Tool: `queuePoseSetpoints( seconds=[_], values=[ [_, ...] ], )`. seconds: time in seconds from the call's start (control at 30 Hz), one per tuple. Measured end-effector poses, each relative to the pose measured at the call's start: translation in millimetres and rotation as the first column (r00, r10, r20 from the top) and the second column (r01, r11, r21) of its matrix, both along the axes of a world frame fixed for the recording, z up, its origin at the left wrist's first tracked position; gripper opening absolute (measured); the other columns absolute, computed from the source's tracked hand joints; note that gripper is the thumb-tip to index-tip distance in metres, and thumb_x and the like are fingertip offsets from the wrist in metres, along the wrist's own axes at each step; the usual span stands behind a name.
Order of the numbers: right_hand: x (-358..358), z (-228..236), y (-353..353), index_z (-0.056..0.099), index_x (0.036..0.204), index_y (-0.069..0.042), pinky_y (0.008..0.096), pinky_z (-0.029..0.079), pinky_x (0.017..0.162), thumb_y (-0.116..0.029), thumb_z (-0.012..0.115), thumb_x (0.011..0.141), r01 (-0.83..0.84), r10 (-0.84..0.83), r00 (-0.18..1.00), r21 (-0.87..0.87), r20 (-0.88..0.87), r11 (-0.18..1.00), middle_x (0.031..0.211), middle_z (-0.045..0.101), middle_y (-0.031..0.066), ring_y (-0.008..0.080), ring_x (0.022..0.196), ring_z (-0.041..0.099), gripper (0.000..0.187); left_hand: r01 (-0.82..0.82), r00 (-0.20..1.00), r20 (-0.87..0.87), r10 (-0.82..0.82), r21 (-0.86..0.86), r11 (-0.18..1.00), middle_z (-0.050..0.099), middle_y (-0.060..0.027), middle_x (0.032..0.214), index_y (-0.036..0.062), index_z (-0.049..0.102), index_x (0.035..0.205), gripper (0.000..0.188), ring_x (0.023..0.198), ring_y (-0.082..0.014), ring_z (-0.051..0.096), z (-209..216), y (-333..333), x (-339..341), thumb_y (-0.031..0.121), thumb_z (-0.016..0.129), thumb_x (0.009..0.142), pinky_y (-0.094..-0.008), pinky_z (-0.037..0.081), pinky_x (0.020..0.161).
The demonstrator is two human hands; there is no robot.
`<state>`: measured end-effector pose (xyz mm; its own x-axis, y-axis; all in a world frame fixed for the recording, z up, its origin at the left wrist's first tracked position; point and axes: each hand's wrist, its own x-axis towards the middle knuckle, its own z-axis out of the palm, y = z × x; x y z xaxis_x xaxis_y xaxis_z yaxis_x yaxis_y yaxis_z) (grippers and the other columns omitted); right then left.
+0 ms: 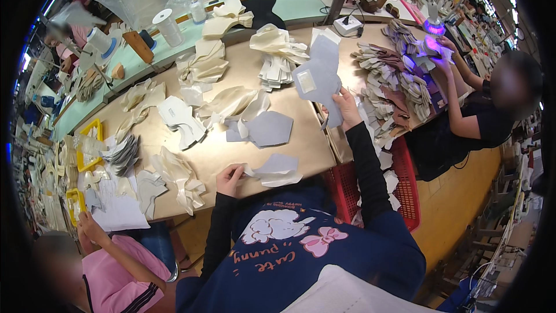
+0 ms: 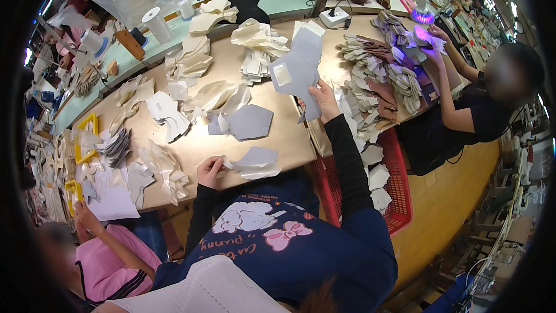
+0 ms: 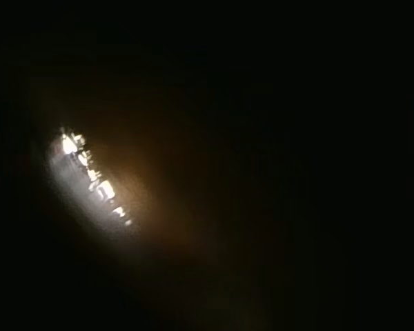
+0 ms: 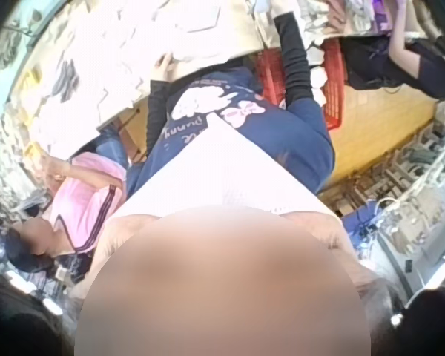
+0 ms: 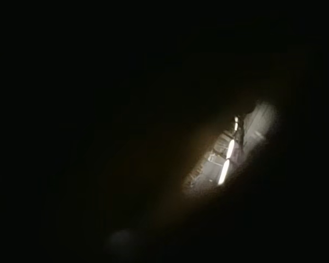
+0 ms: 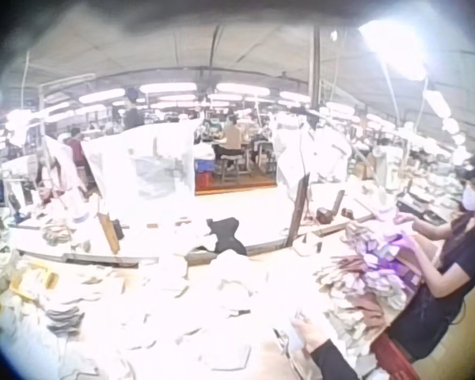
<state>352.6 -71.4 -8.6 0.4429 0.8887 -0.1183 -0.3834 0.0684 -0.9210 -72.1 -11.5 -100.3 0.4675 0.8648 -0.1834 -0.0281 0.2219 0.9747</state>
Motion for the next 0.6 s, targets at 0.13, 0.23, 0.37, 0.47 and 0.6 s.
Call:
queuePoseSetpoints(
  seconds=[0.13, 0.23, 0.37, 0.47, 0.6],
  values=[
    [-7, 6, -2, 0.043, 0.141, 0.000, 0.0326, 0.060, 0.064, -0.008, 0.059, 0.095, 0.018, -0.018, 0.999, 0.005, 0.038, 1.000, 0.097, 0.069, 0.0147, 0.0231, 0.070, 0.071, 0.049, -0.007, 1.000, -0.011, 0.007, 0.033, 0.999, 0.070, -0.0053, 0.088, -0.0054, 0.071, 0.103, 0.018, 0.078, -0.0116, 0.064, 1, -1, 0, 0.011, 0.066, 0.096, -0.0247, 0.052, 0.073],
    [-18, 22, -4, 0.051, 0.135, 0.001, 0.0332, 0.059, 0.066, -0.004, 0.062, 0.091, 0.139, -0.173, 0.850, 0.106, 0.497, 0.985, 0.096, 0.070, 0.0130, 0.0234, 0.075, 0.071, 0.046, 0.008, 0.998, -0.069, -0.005, 0.052, 0.999, 0.070, -0.0049, 0.087, -0.0051, 0.071, 0.103, 0.018, 0.078, -0.0113, 0.065, 6, -2, 2, 0.012, 0.067, 0.096, -0.0245, 0.053, 0.073],
    [-36, 33, -8, 0.063, 0.129, -0.007, 0.0359, 0.056, 0.078, -0.001, 0.064, 0.085, 0.261, -0.190, 0.197, 0.136, 0.962, 0.956, 0.112, 0.070, 0.0123, 0.0243, 0.090, 0.070, 0.044, 0.035, 0.999, -0.028, -0.033, 0.074, 0.997, 0.071, -0.0048, 0.087, -0.0041, 0.071, 0.104, 0.018, 0.078, -0.0101, 0.064, 12, -5, 4, 0.011, 0.065, 0.097, -0.0239, 0.052, 0.072],
    [-54, 13, -2, 0.063, 0.133, -0.015, 0.0341, 0.055, 0.084, -0.005, 0.067, 0.085, 0.185, -0.036, -0.186, 0.071, 0.982, 0.980, 0.132, 0.064, 0.0066, 0.0241, 0.103, 0.067, 0.049, 0.030, 0.999, -0.029, -0.028, 0.081, 0.996, 0.071, -0.0049, 0.089, -0.0039, 0.071, 0.104, 0.018, 0.079, -0.0098, 0.064, 14, -6, 7, 0.012, 0.066, 0.096, -0.0238, 0.052, 0.072],
    [-82, -29, -2, 0.058, 0.138, -0.016, 0.0445, 0.043, 0.105, -0.012, 0.067, 0.089, 0.280, 0.262, -0.440, -0.146, 0.859, 0.949, 0.148, 0.052, 0.0081, 0.0324, 0.127, 0.053, 0.050, 0.036, 0.996, -0.083, -0.023, 0.162, 0.986, 0.072, -0.0051, 0.090, -0.0010, 0.073, 0.105, 0.018, 0.079, -0.0086, 0.064, 18, -9, 9, 0.013, 0.066, 0.096, -0.0247, 0.052, 0.074]
  ],
)
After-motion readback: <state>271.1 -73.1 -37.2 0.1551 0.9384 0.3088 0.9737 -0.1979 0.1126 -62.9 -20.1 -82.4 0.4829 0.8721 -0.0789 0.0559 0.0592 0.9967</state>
